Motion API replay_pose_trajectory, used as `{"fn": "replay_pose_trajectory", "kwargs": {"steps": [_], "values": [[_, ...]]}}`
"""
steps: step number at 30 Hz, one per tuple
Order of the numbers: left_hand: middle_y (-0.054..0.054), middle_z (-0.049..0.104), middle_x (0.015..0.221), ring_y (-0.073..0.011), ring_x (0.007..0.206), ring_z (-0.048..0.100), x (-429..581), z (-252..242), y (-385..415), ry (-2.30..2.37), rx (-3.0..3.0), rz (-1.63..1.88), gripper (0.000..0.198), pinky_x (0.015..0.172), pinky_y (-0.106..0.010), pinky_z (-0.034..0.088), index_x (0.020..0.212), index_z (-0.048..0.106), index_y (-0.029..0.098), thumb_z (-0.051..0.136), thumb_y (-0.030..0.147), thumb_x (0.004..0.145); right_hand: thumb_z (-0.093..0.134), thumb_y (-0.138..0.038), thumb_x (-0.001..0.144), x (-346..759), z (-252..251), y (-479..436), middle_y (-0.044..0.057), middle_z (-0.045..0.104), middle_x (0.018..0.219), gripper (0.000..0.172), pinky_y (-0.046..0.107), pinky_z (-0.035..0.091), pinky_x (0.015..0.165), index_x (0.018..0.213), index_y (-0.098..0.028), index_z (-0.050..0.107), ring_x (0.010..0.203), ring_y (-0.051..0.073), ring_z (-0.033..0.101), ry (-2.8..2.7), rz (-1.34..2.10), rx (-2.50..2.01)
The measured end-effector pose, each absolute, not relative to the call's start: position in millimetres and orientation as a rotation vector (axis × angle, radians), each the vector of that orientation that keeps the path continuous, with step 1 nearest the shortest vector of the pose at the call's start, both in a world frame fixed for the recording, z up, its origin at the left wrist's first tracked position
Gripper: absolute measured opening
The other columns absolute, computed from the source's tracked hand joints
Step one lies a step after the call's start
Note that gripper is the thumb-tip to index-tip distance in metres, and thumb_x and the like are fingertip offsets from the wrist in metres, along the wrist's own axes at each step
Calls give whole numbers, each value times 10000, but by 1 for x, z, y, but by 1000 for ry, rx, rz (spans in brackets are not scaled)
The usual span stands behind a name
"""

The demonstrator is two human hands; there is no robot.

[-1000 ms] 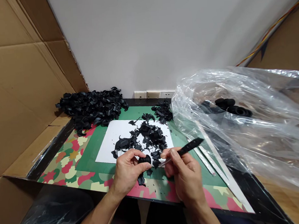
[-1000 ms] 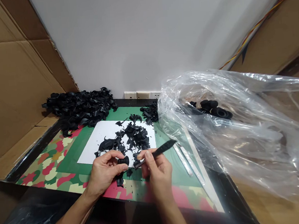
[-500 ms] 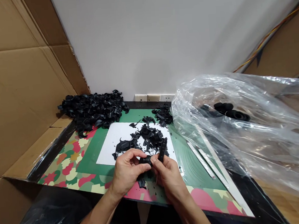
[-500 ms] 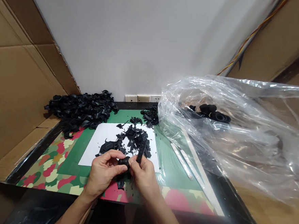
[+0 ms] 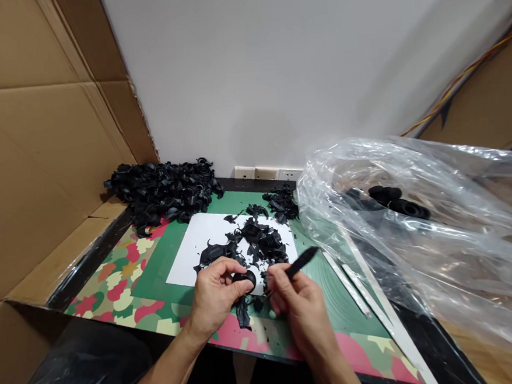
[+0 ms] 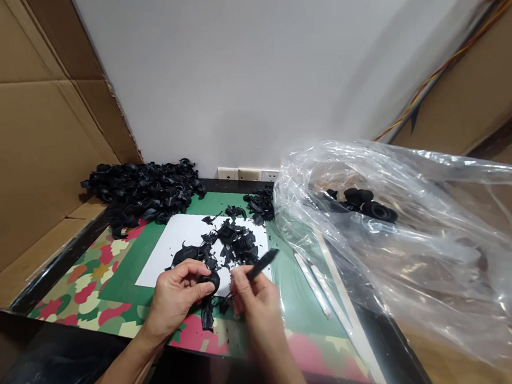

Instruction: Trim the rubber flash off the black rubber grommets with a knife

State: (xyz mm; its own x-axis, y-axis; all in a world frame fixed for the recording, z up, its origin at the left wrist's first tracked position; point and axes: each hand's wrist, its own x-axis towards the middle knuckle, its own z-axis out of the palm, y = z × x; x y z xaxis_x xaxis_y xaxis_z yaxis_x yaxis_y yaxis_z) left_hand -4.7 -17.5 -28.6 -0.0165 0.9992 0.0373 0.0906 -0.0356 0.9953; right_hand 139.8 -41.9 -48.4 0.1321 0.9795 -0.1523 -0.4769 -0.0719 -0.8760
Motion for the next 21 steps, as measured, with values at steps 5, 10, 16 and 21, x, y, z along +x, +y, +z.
{"fn": "replay_pose_trajectory", "kwargs": {"steps": [5,10,16,21], "values": [[-7,621,693,-52,429,426,-3,-27,-22,1287,1293,1189,120,396,-193,340,657,714,147,764,180,554,718,-529,746,157,-46,-48,28,655,756,378,296,489,563,919,-193,724,559,128,576,-782,1134,-900],[3,611,643,-52,407,433,-1,-21,-25,1309,1253,1155,137,378,-191,327,657,708,145,762,189,540,740,-520,723,151,-51,-49,32,671,643,365,333,537,556,865,-183,733,536,168,630,-793,1091,-967],[57,505,389,-75,345,440,-1,-16,-26,1294,1140,1006,219,361,-176,305,717,675,132,769,251,559,773,-444,711,144,-49,-49,46,715,701,268,305,548,532,780,-188,735,513,154,641,-794,1081,-929],[59,510,368,-67,331,431,0,-17,-26,1284,1120,977,232,346,-162,284,731,671,131,774,254,563,750,-445,739,143,-53,-50,50,720,690,271,315,553,552,801,-182,727,526,163,649,-823,1083,-939]]}}
